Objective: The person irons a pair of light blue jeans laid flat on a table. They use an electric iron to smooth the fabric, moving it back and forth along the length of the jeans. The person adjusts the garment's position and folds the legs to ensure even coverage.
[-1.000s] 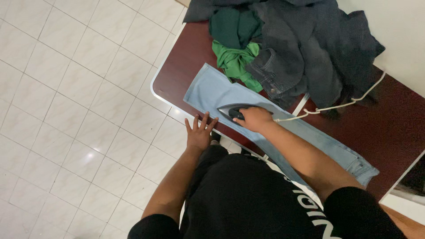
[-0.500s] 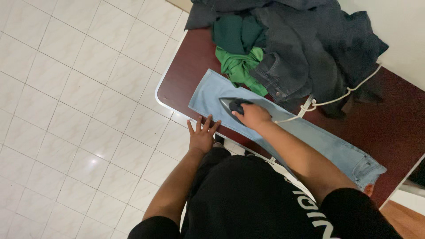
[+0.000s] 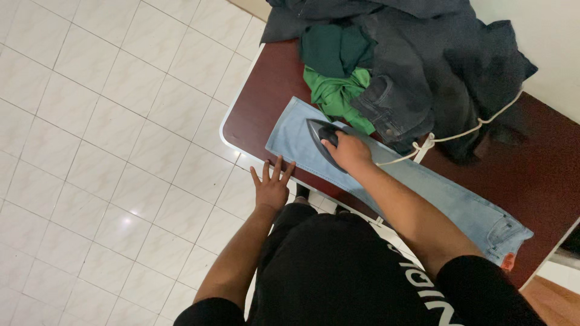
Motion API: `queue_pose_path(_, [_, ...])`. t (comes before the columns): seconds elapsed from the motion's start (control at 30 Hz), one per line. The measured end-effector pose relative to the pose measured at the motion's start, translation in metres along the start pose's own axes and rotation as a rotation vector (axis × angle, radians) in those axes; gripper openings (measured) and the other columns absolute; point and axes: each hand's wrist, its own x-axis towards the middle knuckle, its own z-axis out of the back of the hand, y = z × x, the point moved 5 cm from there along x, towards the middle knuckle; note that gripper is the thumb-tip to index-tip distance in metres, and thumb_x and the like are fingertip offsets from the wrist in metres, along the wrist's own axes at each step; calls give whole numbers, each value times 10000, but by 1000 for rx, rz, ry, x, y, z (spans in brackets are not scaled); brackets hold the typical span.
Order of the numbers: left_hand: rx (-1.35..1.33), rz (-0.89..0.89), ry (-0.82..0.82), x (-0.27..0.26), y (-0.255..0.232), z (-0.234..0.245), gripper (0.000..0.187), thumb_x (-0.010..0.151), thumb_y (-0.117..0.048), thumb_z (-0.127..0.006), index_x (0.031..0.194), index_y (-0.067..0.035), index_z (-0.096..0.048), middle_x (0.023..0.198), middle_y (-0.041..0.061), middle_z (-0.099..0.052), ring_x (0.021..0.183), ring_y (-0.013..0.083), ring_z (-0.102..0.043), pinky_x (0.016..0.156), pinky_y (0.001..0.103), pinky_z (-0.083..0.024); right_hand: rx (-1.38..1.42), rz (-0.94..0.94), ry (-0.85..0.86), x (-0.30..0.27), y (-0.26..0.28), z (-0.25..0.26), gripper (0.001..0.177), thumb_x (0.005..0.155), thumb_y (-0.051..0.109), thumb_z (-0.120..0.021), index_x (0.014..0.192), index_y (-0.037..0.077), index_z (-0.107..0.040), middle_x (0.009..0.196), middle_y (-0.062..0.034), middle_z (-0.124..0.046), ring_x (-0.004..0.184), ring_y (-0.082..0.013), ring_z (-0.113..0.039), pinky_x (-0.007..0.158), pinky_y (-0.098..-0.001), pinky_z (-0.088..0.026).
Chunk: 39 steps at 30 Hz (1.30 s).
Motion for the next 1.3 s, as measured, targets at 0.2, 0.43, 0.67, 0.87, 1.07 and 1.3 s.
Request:
queue_pose_path(0.2, [-35,-1,1,0,2,3,852,859,-141,-603,1594,-412,-267,1692,41,-189,1534,386,-168,1154,762,9,-85,223,59,-2,17,-13,652,920,621,-565,1292,93,-653,1104,-208,-724,1014,-411,-691,865,-541,-543])
queue_pose_path(0.43, [-24,-11,0,3,4,-2,838,872,-154,-599,1597,-402,-259,1698,49,-180,1529,378,-188,1170,754,4,-178,318,131,-8,35,-11,585,940,617,-563,1214,117,-693,1053,-181,-755,1007,-385,-715,891,-522,-554])
queue_pose_path(0.67, [20,-25,86,4,3,5,875,868,-171,-611,1612,-385,-203,1703,60,-130,1526,384,-177,1163,751,-12,28,92,-87,18,35,8,611,957,605,-572,1193,53,-688,1058,-208,-731,996,-399,-707,846,-513,-559])
queue_pose_path(0.87, [4,-4,120,1,2,8,883,878,-240,-640,1614,-396,-178,1709,48,-114,1539,383,-165,1166,754,-17,-132,247,140,7,56,5,614,881,616,-591,1262,138,-654,1065,-200,-710,994,-419,-680,836,-545,-539])
queue_pose_path(1.07, [-2,15,37,4,2,-2,827,905,-327,-659,1603,-406,-223,1707,42,-149,1541,369,-175,1168,767,-20,-320,435,229,0,61,-9,577,950,631,-537,1186,125,-680,989,-173,-753,971,-388,-718,862,-546,-550])
queue_pose_path(1.3, [-26,16,79,4,4,-5,858,885,-354,-681,1603,-412,-214,1706,40,-132,1537,364,-168,1172,750,-18,-57,175,-34,24,49,1,627,950,621,-569,1231,68,-660,1000,-217,-733,943,-419,-711,808,-530,-564])
